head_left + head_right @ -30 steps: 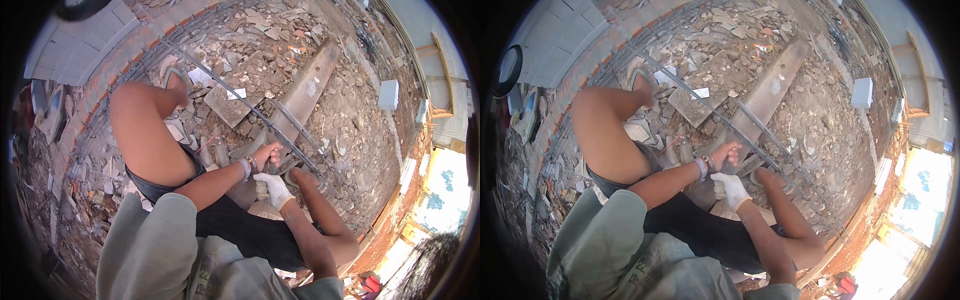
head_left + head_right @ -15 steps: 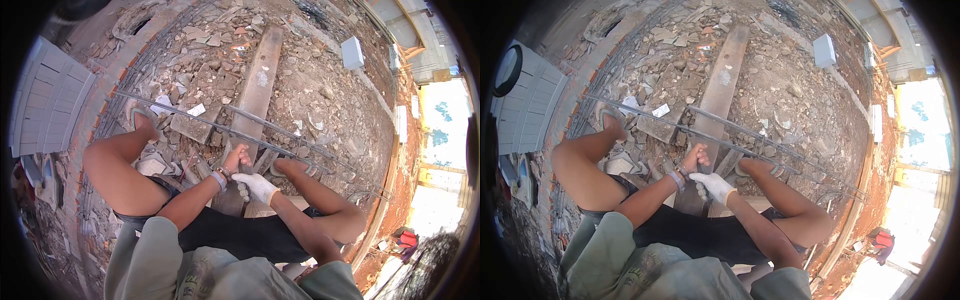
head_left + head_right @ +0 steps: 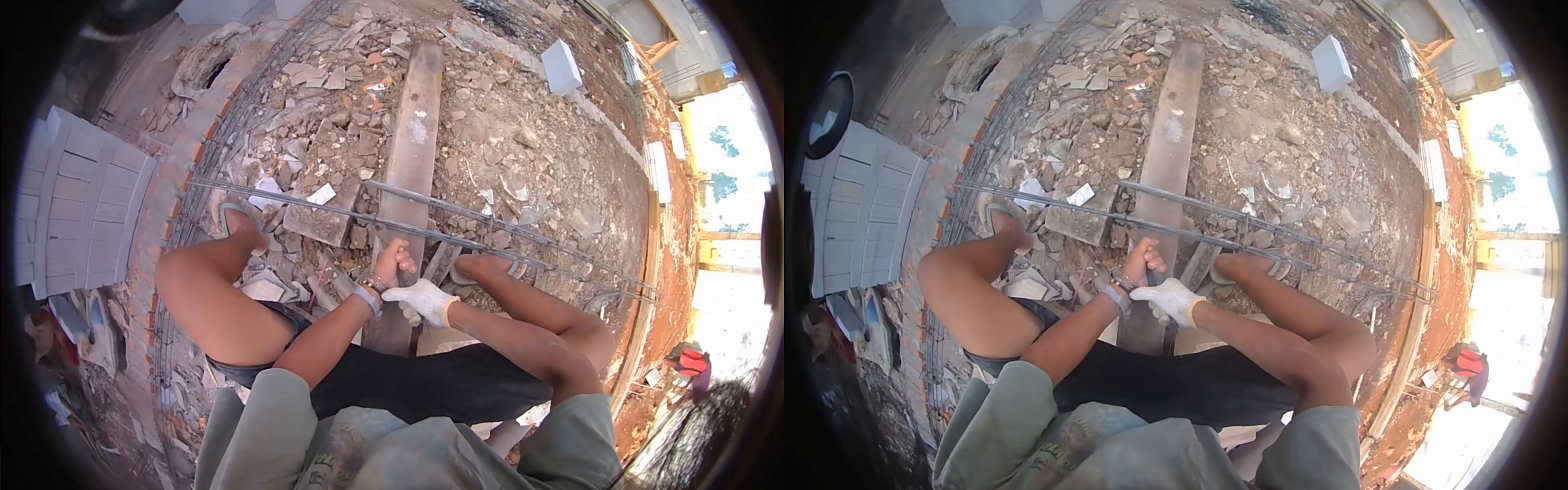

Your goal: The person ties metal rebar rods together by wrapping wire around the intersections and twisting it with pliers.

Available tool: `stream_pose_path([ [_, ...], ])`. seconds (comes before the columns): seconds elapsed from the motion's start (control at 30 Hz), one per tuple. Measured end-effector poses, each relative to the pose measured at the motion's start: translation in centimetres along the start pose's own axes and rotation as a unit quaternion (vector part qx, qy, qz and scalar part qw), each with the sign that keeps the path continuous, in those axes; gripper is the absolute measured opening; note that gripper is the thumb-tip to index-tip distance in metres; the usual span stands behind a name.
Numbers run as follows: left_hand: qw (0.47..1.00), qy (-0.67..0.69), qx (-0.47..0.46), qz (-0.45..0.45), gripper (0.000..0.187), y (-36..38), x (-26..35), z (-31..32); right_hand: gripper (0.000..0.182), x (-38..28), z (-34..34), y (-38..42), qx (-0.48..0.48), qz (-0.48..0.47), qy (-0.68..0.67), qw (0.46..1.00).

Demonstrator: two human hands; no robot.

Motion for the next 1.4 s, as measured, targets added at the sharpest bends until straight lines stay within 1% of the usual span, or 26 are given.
stream_pose_path([
  [0.03, 1.0, 0.008, 0.0, 0.001, 0.023, 0.0, 0.1, 0.1, 0.046, -0.1, -0.1, 0.0, 0.012, 0.005, 0.01, 1.0],
  [0.13, 1.0, 0.003, -0.006, -0.01, 0.022, -0.3, 0.3, 0.1, 0.043, -0.5, 0.0, 0.3, -0.018, 0.026, -0.039, 0.999],
  [0.17, 1.0, -0.006, -0.002, -0.011, 0.022, -0.2, 0.2, -0.1, 0.04, -0.5, 0.3, 0.3, 0.014, 0.027, -0.011, 0.999],
  [0.27, 0.997, -0.029, -0.033, -0.057, 0.012, -0.2, -0.5, -1.1, 0.037, 1.3, 1.0, -1.2, 0.01, 0.001, -0.079, 0.997],
  [0.4, 0.998, -0.032, -0.023, -0.047, 0.011, 0.3, -0.1, -0.7, 0.031, 1.5, 1.4, -1.3, 0.004, -0.002, -0.101, 0.995],
  [0.5, 1.0, 0.003, -0.021, -0.009, 0.018, -0.6, -0.5, 0.1, 0.034, -0.2, 0.3, 0.6, -0.04, -0.001, -0.056, 0.998],
  [0.57, 0.999, 0.026, -0.036, 0.015, 0.023, -0.7, -0.5, 0.1, 0.031, -0.9, -0.3, 1.3, -0.052, 0.016, -0.082, 0.995],
  [0.6, 0.999, 0.028, -0.03, -0.005, 0.026, -0.4, -0.5, 0.6, 0.029, -1.0, -0.5, 1.5, -0.059, 0.027, -0.095, 0.993],
  [0.63, 0.999, 0.029, -0.024, -0.026, 0.028, 0.0, -0.5, 1.2, 0.025, -0.9, -0.5, 1.5, -0.075, 0.033, -0.141, 0.987],
  [0.67, 0.998, 0.029, -0.02, -0.045, 0.031, 0.5, -0.3, 1.6, 0.024, -0.8, -0.5, 1.3, -0.067, 0.037, -0.133, 0.988],
  [0.7, 0.995, -0.029, -0.052, -0.082, 0.042, 1.1, 0.1, 1.5, 0.022, -0.7, -0.4, 1.1, -0.059, 0.04, -0.121, 0.99],
  [0.73, 0.985, -0.155, 0.001, -0.081, 0.047, 1.1, 0.0, 0.5, 0.021, -0.4, -0.4, 1.0, -0.051, 0.048, -0.107, 0.992],
  [0.77, 0.956, -0.276, 0.059, -0.08, 0.054, 1.3, 0.0, -0.6, 0.019, -0.2, 0.0, 0.7, -0.055, 0.046, -0.094, 0.993],
  [0.83, 0.897, -0.413, 0.137, -0.084, 0.07, 3.1, 0.6, -1.0, 0.018, 0.4, 1.1, 0.0, -0.037, 0.004, -0.128, 0.991],
  [0.9, 0.876, -0.441, 0.172, -0.092, 0.085, 6.2, -0.2, 0.2, 0.016, 1.6, 1.1, -0.9, -0.023, -0.011, -0.146, 0.989],
  [0.93, 0.866, -0.454, 0.189, -0.096, 0.093, 7.2, -0.7, 0.5, 0.016, 1.6, 0.8, -0.7, -0.007, -0.01, -0.109, 0.994],
  [0.97, 0.895, -0.407, 0.169, -0.077, 0.092, 7.6, -1.6, 0.2, 0.016, 1.5, 0.6, -0.7, 0.006, -0.013, -0.073, 0.997],
  [1.0, 0.908, -0.371, 0.172, -0.091, 0.092, 7.8, -1.7, 0.4, 0.016, 1.4, 0.4, -0.8, 0.018, -0.018, -0.044, 0.999],
  [1.03, 0.918, -0.338, 0.174, -0.11, 0.092, 8.1, -2.0, 0.5, 0.025, 1.8, 0.0, -1.2, 0.03, -0.022, -0.041, 0.998],
  [1.1, 0.934, -0.275, 0.173, -0.148, 0.099, 9.8, -2.6, 1.2, 0.035, 2.0, 0.1, -2.1, 0.018, -0.045, -0.125, 0.991],
  [1.13, 0.936, -0.266, 0.206, -0.109, 0.105, 10.7, -2.7, 2.2, 0.04, 1.8, 0.3, -2.3, 0.014, -0.057, -0.168, 0.984],
  [1.2, 0.93, -0.249, 0.27, -0.022, 0.118, 11.5, -2.5, 3.7, 0.041, 0.8, 0.0, -2.1, 0.0, -0.071, -0.222, 0.973],
  [1.23, 0.947, -0.219, 0.231, -0.039, 0.132, 10.0, -3.5, 2.5, 0.041, 0.4, -0.2, -1.7, -0.002, -0.07, -0.235, 0.97],
  [1.27, 0.942, -0.252, 0.222, -0.025, 0.126, 8.8, -4.8, 0.7, 0.042, -0.1, -0.4, -1.3, -0.004, -0.067, -0.233, 0.97],
  [1.3, 0.935, -0.283, 0.213, -0.011, 0.121, 9.2, -4.8, 0.7, 0.042, -0.4, -0.6, -1.0, -0.005, -0.062, -0.233, 0.971],
  [1.4, 0.924, -0.275, 0.265, -0.015, 0.104, 10.5, -5.1, 1.3, 0.044, -0.9, -0.9, 0.0, -0.004, -0.036, -0.207, 0.978],
])
Point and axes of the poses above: each hand's wrist, its own y-axis away from the middle knuckle, its own z-axis out of the palm, x = y × z, the point moved 5 cm from there along -y, towards the middle knuckle, and after that the axes turned 8 degrees about -x, right-handed, at the moved point
